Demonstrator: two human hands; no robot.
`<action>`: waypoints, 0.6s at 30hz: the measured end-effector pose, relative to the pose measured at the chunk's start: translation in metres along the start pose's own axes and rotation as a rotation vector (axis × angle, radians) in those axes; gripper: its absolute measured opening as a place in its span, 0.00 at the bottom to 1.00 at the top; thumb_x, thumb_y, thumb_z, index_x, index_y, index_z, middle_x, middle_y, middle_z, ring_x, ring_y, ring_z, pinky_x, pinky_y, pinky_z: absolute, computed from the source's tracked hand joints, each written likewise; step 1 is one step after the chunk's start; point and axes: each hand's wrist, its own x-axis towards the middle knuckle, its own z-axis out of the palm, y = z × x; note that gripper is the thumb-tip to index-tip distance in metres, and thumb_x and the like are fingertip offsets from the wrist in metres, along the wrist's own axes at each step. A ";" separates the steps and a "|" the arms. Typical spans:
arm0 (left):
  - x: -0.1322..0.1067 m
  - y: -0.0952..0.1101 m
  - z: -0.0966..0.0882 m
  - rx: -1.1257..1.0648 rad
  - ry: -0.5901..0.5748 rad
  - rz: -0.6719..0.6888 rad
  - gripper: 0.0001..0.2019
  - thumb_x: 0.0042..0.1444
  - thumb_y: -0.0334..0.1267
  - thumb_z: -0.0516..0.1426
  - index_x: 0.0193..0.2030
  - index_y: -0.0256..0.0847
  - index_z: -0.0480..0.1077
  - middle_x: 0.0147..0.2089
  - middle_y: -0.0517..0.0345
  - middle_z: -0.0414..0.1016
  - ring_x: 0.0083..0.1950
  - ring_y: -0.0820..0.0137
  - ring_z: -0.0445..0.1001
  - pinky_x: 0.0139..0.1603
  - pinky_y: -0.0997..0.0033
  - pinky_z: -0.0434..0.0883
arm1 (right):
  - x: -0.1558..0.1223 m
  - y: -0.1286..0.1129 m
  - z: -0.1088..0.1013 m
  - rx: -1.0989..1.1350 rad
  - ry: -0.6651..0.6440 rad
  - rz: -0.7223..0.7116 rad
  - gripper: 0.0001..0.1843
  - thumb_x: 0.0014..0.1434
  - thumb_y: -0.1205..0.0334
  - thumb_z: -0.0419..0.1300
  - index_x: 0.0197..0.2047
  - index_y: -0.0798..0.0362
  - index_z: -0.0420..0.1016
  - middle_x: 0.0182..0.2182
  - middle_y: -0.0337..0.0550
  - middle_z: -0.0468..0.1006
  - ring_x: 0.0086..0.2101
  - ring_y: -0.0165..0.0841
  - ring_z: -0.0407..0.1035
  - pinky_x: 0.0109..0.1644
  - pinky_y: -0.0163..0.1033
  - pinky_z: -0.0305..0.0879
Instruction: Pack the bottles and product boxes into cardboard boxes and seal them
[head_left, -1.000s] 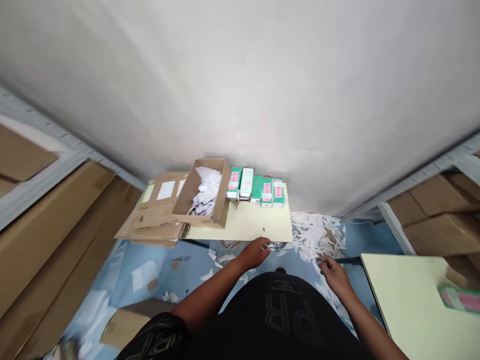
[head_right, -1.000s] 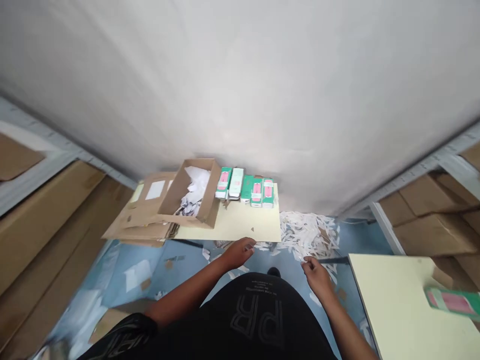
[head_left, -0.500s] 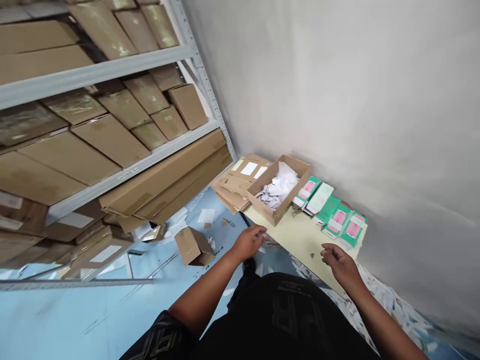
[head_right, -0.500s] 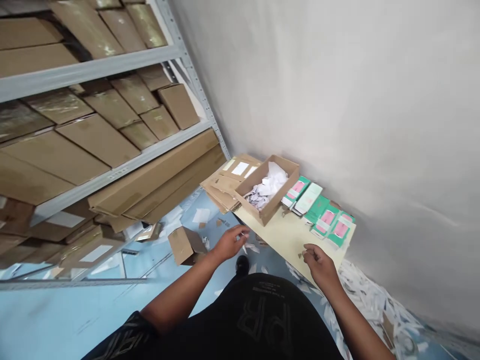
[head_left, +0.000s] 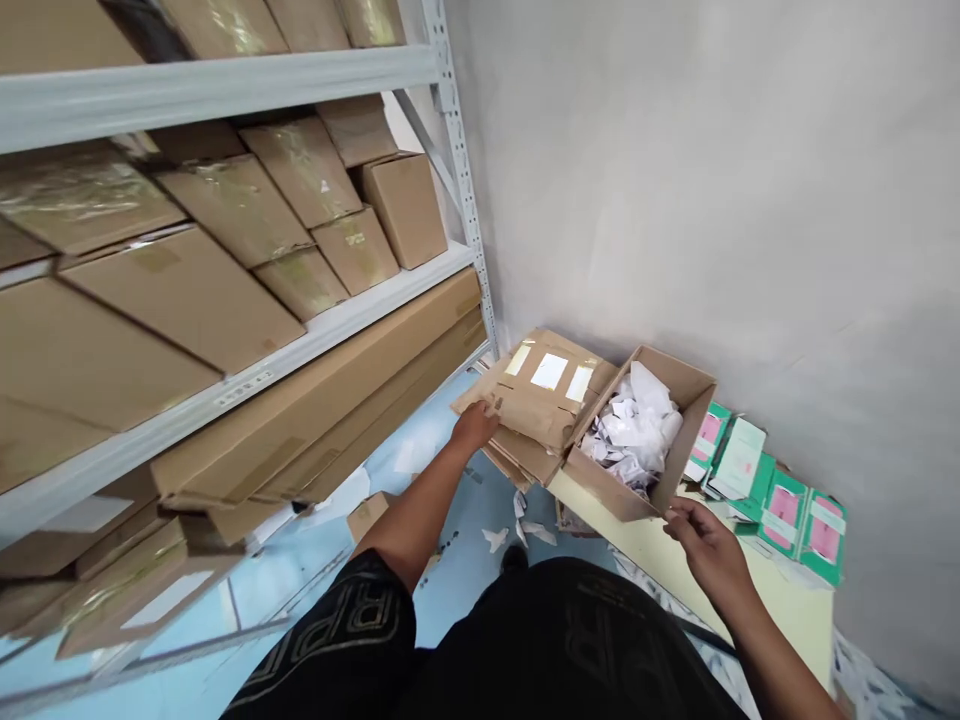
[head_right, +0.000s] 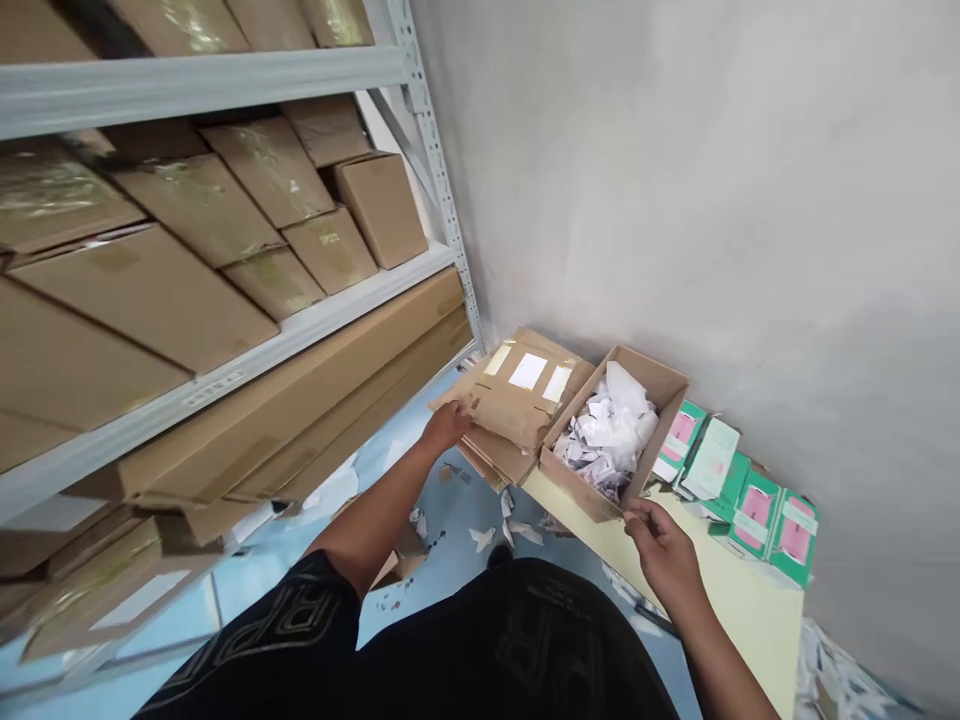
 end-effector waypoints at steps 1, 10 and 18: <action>0.023 -0.004 -0.001 0.001 -0.008 0.011 0.17 0.62 0.45 0.58 0.53 0.38 0.73 0.57 0.41 0.77 0.60 0.57 0.74 0.57 0.65 0.68 | -0.001 -0.008 0.011 0.003 0.013 0.014 0.25 0.58 0.41 0.63 0.50 0.51 0.79 0.39 0.46 0.84 0.39 0.42 0.79 0.46 0.44 0.75; 0.160 0.000 0.026 0.133 -0.137 -0.072 0.35 0.47 0.59 0.67 0.55 0.33 0.72 0.59 0.27 0.75 0.59 0.40 0.74 0.51 0.53 0.71 | -0.035 -0.024 0.043 -0.021 0.124 0.182 0.25 0.60 0.40 0.62 0.48 0.52 0.78 0.34 0.43 0.81 0.35 0.39 0.75 0.41 0.42 0.72; 0.175 -0.010 0.008 -0.079 -0.222 -0.009 0.15 0.49 0.45 0.68 0.39 0.37 0.76 0.38 0.45 0.82 0.42 0.53 0.80 0.40 0.61 0.72 | -0.041 -0.010 0.039 -0.035 0.140 0.221 0.27 0.60 0.38 0.61 0.49 0.52 0.78 0.37 0.44 0.82 0.36 0.39 0.76 0.43 0.42 0.72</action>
